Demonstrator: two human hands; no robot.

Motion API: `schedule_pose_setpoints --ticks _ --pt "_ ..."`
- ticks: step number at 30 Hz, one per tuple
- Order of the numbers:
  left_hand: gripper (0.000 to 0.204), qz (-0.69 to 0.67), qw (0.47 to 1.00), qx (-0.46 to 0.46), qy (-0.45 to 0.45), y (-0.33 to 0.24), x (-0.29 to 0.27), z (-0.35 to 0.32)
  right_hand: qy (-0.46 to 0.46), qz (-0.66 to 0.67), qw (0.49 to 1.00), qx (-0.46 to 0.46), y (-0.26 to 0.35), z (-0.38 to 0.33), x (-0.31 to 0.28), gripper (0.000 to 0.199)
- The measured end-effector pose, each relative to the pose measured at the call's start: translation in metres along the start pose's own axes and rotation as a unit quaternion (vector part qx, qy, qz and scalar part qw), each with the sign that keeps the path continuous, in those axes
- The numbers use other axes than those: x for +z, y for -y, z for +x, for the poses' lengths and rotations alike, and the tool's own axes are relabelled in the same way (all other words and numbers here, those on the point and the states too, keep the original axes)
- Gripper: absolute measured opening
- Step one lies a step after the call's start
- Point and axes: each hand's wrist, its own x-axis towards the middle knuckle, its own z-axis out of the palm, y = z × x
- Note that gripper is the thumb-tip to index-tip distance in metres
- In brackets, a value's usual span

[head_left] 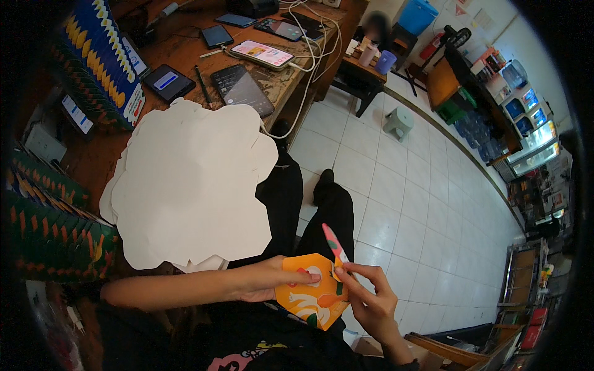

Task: The person sits on the floor and repeatedly folds flat, colorful paper sheets into small boxes. They insert each finished box into a growing stack on the table. The person handles the paper by hand, folding edges and tucking flaps to form the box shape.

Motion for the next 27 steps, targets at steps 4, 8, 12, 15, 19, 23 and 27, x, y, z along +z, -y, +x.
schedule_pose_setpoints --ticks 4,8,12,15,19,23,27 --pt "0.052 0.025 1.0 0.011 0.0 -0.003 0.0 -0.001 0.043 0.011 0.997 -0.059 -0.006 0.006 -0.003 0.046" --pt "0.05 0.035 0.999 0.013 0.005 -0.001 -0.002 0.0 0.135 -0.037 0.986 -0.086 -0.009 0.008 -0.01 0.042" --pt "0.046 0.073 0.997 0.028 0.014 0.002 -0.002 0.003 0.215 0.042 0.968 0.126 -0.006 0.005 -0.013 0.045" --pt "0.044 0.077 0.996 0.043 0.019 0.001 -0.001 0.002 0.205 0.119 0.953 0.186 -0.008 0.005 -0.011 0.049" --pt "0.045 0.079 0.996 0.034 0.005 -0.003 0.0 -0.002 0.191 0.104 0.968 0.129 -0.017 0.005 -0.008 0.043" --pt "0.046 0.02 0.999 0.035 0.014 -0.001 0.003 -0.002 0.145 0.113 0.982 -0.048 -0.024 0.002 -0.009 0.039" --pt "0.046 0.103 0.994 -0.003 0.046 0.003 0.005 0.0 0.116 0.456 0.87 0.15 -0.022 -0.003 -0.012 0.04"
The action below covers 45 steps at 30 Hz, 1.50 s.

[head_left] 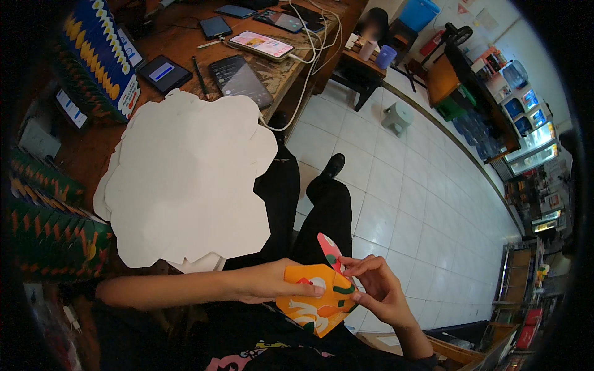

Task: The person sits on the floor and repeatedly folds flat, colorful paper sheets into small boxes. They insert each finished box into a growing stack on the table. The person handles the paper by hand, folding edges and tucking flaps to form the box shape.

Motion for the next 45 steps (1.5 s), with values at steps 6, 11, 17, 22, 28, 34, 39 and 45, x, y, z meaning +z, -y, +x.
schedule_pose_setpoints --ticks 6,11,17,22,28,34,39,45 --pt "0.042 0.208 0.976 0.011 0.064 0.002 0.002 -0.004 0.053 0.088 0.987 0.124 0.004 0.003 0.007 0.048" --pt "0.063 0.007 0.996 -0.03 0.079 -0.002 0.005 -0.004 -0.032 -0.175 0.984 0.025 0.027 -0.008 0.013 0.05" --pt "0.085 -0.217 0.97 0.025 0.111 -0.006 0.005 -0.007 0.071 -0.356 0.92 -0.146 0.031 -0.018 0.019 0.022" --pt "0.059 0.031 0.995 0.096 -0.006 0.002 0.008 -0.001 0.153 -0.444 0.862 -0.19 0.025 -0.017 0.012 0.018" --pt "0.035 0.303 0.934 0.175 -0.068 0.009 0.013 0.001 -0.053 -0.571 0.817 -0.062 0.035 -0.002 0.004 0.067" --pt "0.024 0.412 0.863 0.288 -0.049 0.005 0.014 -0.003 0.043 -0.429 0.9 -0.068 0.031 0.007 0.009 0.057" --pt "0.033 0.424 0.866 0.246 -0.101 -0.002 0.014 -0.005 -0.018 -0.378 0.918 -0.115 0.021 0.006 0.012 0.044" --pt "0.062 -0.188 0.977 0.093 -0.033 -0.006 0.0 -0.006 -0.076 -0.27 0.95 -0.14 0.015 0.002 0.003 0.028"
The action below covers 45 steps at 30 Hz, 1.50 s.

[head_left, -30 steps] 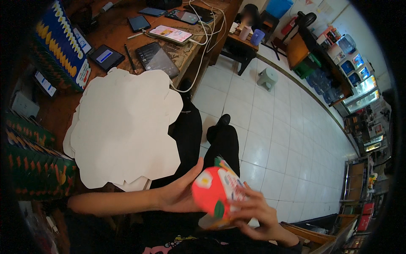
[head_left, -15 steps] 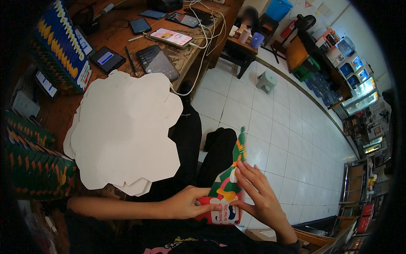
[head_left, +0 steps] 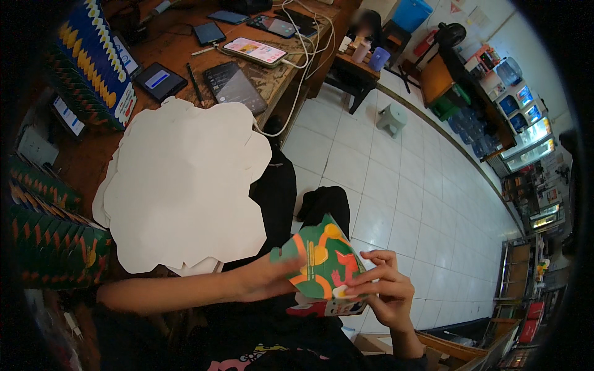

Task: The person sits on the floor and repeatedly folds flat, colorful paper sheets into small boxes. They insert each finished box into a growing stack on the table. The person handles the paper by hand, folding edges and tucking flaps to form the box shape.

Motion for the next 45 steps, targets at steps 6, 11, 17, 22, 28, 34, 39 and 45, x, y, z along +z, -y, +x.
schedule_pose_setpoints --ticks 6,11,17,22,28,34,39,45 --pt "0.095 -0.046 0.988 -0.052 0.136 -0.004 -0.004 0.0 0.054 0.117 0.991 -0.019 -0.015 0.002 -0.022 0.02" --pt "0.062 0.031 0.994 -0.065 0.08 0.0 0.002 0.003 0.113 0.153 0.981 -0.04 -0.02 -0.001 -0.026 0.013" --pt "0.044 0.072 0.995 -0.067 -0.024 0.014 0.004 0.008 0.166 0.16 0.973 -0.032 -0.03 0.001 -0.014 0.012" --pt "0.044 0.095 0.995 0.02 -0.01 0.013 0.003 0.01 0.098 0.095 0.991 0.007 -0.027 -0.001 -0.007 0.019" --pt "0.039 0.339 0.92 0.18 -0.078 0.018 0.003 0.008 -0.076 -0.088 0.993 0.029 -0.015 -0.009 0.024 0.027" --pt "0.032 0.441 0.865 0.225 -0.088 0.02 0.004 0.009 -0.181 -0.138 0.974 -0.002 -0.016 -0.01 0.045 0.014" --pt "0.037 0.391 0.89 0.224 -0.068 0.013 0.001 0.009 -0.157 -0.096 0.983 0.006 -0.015 -0.006 0.04 0.012" --pt "0.05 0.314 0.944 0.079 -0.071 0.008 -0.001 0.006 -0.022 -0.079 0.994 0.068 -0.008 -0.004 0.022 0.021"
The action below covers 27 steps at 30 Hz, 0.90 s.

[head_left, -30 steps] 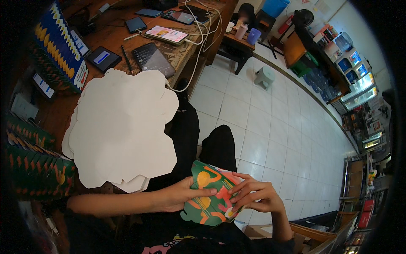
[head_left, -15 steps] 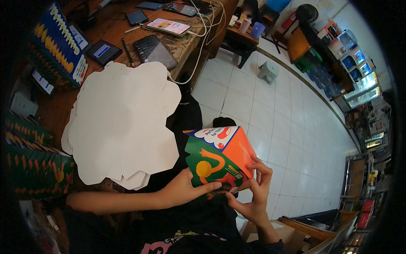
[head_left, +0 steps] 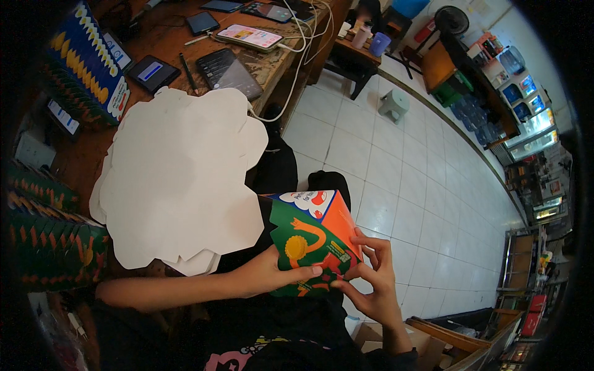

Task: The person sits on the floor and repeatedly folds flat, colorful paper sheets into small boxes. They insert each finished box into a growing stack on the table. The person handles the paper by hand, folding edges and tucking flaps to form the box shape.

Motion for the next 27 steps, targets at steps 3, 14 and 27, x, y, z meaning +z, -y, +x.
schedule_pose_setpoints --ticks 3,14,27 --pt "0.053 -0.111 0.992 -0.036 0.037 0.0 0.0 0.0 0.042 0.039 0.998 0.009 -0.001 -0.002 -0.012 0.026" --pt "0.053 0.086 0.988 -0.035 0.122 0.001 -0.005 0.002 0.04 0.052 0.996 0.052 0.002 -0.006 -0.005 0.042" --pt "0.042 0.207 0.964 0.043 0.159 0.01 -0.002 0.003 0.173 -0.044 0.984 -0.004 0.003 0.019 -0.014 0.06"
